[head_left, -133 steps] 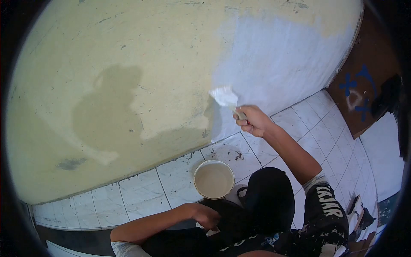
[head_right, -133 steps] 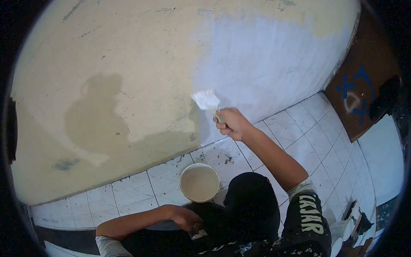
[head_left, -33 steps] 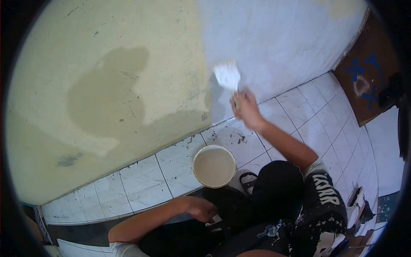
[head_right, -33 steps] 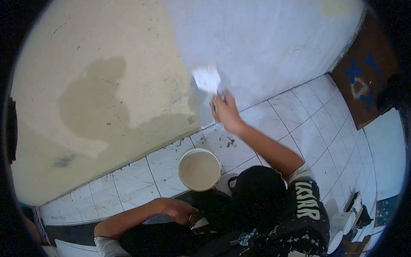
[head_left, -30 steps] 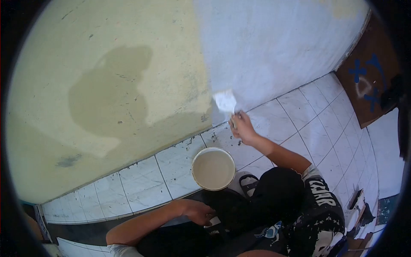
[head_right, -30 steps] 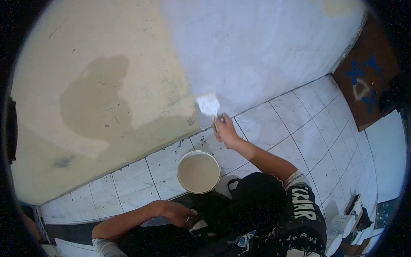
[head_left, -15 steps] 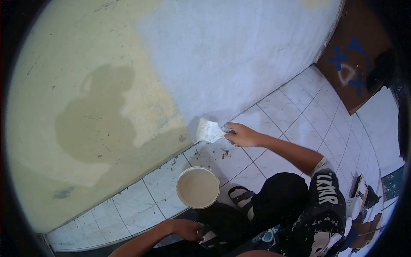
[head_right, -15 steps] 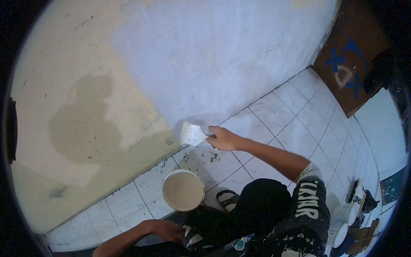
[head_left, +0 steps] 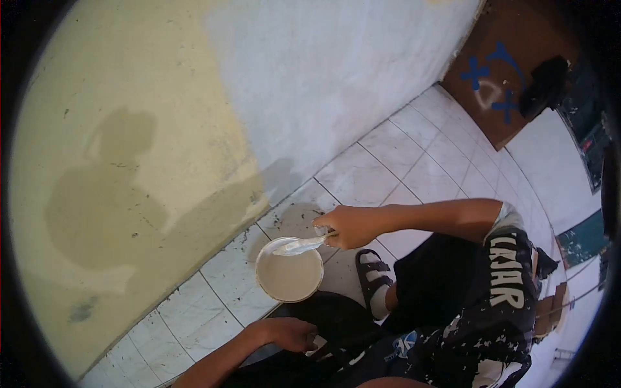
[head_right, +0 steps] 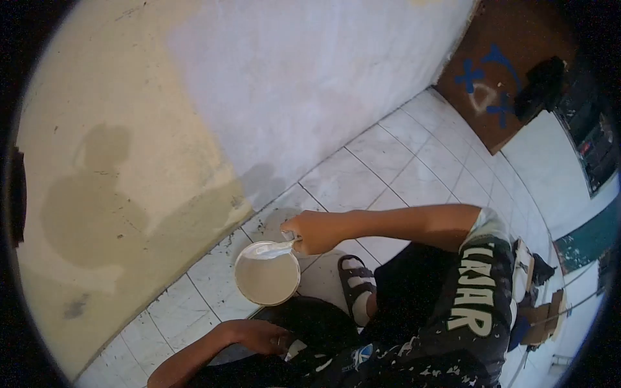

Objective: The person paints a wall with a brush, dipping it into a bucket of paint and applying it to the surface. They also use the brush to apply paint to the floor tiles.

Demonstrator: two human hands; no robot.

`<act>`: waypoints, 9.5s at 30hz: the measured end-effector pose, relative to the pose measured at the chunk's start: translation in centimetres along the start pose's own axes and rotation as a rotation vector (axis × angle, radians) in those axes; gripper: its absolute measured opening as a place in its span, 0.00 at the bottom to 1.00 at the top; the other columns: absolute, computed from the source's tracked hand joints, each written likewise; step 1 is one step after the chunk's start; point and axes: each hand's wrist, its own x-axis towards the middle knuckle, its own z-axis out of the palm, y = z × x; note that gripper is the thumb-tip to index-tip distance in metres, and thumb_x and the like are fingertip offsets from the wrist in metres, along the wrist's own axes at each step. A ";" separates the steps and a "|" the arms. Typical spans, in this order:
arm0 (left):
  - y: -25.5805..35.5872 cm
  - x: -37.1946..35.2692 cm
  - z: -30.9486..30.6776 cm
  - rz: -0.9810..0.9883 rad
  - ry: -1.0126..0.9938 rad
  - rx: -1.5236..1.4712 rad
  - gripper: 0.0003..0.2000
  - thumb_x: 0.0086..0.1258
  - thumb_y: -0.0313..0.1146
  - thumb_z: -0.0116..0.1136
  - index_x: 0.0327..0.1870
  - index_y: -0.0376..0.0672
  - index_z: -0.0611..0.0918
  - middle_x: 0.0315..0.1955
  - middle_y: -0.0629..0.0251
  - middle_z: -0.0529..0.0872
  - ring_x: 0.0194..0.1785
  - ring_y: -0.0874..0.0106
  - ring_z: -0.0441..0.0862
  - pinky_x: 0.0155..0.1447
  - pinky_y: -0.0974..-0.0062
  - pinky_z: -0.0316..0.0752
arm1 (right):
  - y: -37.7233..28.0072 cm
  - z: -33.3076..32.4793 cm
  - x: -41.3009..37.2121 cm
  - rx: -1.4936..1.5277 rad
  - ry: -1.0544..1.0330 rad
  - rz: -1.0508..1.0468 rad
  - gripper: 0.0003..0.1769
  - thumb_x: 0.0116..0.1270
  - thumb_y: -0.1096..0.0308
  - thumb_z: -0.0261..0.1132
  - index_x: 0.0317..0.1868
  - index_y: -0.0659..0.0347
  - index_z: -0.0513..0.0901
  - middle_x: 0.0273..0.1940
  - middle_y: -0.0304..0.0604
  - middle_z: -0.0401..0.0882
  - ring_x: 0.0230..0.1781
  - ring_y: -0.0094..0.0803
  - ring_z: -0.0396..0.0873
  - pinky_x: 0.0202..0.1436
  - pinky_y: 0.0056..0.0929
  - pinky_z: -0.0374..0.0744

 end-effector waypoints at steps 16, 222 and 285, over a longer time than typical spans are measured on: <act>-9.8 0.7 5.2 -0.288 1.346 -0.705 0.20 0.74 0.45 0.55 0.42 0.31 0.79 0.33 0.38 0.86 0.42 0.43 0.84 0.47 0.51 0.76 | 0.0 4.3 2.6 -0.167 -0.065 0.102 0.25 0.66 0.65 0.61 0.61 0.67 0.75 0.32 0.60 0.84 0.38 0.57 0.83 0.46 0.49 0.79; -15.0 -7.0 16.4 -0.534 1.753 -1.143 0.08 0.81 0.31 0.48 0.41 0.35 0.72 0.24 0.63 0.76 0.23 0.77 0.76 0.28 0.76 0.72 | 7.6 27.7 35.8 0.407 0.553 -1.022 0.30 0.75 0.57 0.57 0.70 0.69 0.69 0.71 0.65 0.65 0.75 0.60 0.61 0.79 0.54 0.56; -12.4 4.3 13.6 -0.418 2.159 -0.944 0.12 0.80 0.35 0.51 0.39 0.34 0.74 0.21 0.54 0.77 0.25 0.72 0.73 0.32 0.69 0.69 | -5.6 20.6 22.8 -0.994 -0.317 -0.318 0.18 0.55 0.69 0.69 0.47 0.64 0.86 0.39 0.44 0.88 0.46 0.46 0.84 0.46 0.45 0.78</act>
